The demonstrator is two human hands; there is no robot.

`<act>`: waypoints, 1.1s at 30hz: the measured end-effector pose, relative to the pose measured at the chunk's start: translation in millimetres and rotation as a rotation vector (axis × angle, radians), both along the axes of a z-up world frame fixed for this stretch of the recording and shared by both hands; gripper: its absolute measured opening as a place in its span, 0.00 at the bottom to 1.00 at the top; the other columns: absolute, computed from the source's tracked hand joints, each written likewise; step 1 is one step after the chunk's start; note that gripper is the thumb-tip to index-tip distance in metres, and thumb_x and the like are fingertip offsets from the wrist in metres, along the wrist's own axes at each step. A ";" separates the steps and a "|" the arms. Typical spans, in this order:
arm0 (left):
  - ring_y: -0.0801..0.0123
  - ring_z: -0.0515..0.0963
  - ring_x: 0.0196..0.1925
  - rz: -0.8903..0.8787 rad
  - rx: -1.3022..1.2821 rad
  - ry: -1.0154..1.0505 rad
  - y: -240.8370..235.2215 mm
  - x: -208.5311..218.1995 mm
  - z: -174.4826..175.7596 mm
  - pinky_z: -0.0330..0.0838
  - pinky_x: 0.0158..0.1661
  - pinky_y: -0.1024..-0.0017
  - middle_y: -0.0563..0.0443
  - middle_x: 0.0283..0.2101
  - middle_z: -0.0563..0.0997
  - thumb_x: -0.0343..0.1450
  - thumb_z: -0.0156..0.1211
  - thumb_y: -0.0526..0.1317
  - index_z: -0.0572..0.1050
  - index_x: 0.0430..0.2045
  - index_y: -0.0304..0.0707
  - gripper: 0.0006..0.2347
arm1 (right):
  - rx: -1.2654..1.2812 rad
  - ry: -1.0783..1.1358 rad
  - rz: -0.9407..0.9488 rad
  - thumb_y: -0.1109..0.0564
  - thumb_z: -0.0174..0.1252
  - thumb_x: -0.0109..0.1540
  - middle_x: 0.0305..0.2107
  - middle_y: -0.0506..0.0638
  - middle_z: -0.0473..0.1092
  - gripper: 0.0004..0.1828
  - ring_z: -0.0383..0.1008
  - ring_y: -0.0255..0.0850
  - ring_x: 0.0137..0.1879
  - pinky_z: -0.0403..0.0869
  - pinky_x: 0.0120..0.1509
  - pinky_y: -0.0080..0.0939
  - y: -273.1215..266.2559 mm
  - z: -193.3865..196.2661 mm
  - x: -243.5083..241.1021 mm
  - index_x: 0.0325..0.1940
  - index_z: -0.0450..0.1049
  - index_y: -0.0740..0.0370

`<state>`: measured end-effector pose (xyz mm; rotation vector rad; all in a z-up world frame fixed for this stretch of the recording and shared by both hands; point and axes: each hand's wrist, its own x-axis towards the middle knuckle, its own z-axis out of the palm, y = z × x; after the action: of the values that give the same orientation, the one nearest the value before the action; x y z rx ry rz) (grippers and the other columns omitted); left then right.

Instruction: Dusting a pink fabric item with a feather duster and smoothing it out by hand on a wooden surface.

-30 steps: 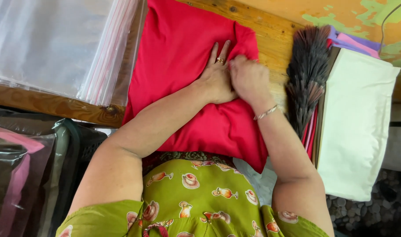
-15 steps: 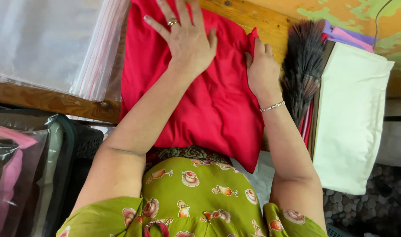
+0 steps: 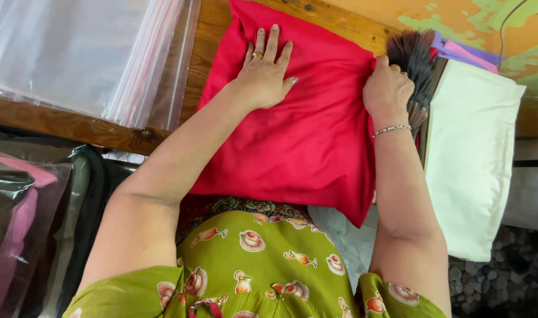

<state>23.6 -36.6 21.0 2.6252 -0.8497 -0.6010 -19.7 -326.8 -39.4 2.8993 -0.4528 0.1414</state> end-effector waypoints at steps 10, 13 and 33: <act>0.37 0.35 0.68 0.305 -0.057 -0.480 1.1 -45.4 -43.1 0.26 0.61 0.36 0.27 0.67 0.43 0.70 0.35 0.62 0.51 0.63 0.28 0.36 | 0.220 -0.172 0.466 0.48 0.52 0.65 0.50 0.67 0.63 0.22 0.56 0.68 0.57 0.60 0.59 0.61 106.5 60.5 35.1 0.57 0.66 0.66; 0.36 0.38 0.68 0.323 -0.220 -0.552 4.4 -52.8 -51.5 0.29 0.64 0.41 0.23 0.66 0.45 0.71 0.39 0.60 0.51 0.62 0.21 0.36 | 0.595 0.159 0.205 0.37 0.38 0.65 0.65 0.59 0.48 0.35 0.48 0.62 0.68 0.50 0.66 0.64 147.9 54.1 54.9 0.71 0.41 0.54; 0.39 0.24 0.67 0.102 -0.040 -0.232 5.6 -36.6 -39.6 0.14 0.60 0.40 0.42 0.69 0.47 0.66 0.30 0.57 0.41 0.65 0.47 0.32 | 0.056 -0.107 0.529 0.49 0.49 0.61 0.16 0.52 0.70 0.10 0.72 0.49 0.21 0.67 0.20 0.49 189.3 11.9 34.5 0.28 0.68 0.55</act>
<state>-13.0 -31.1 -18.6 2.7170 -0.7772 -0.2529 14.7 -137.4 -27.5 3.0030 0.3102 0.3659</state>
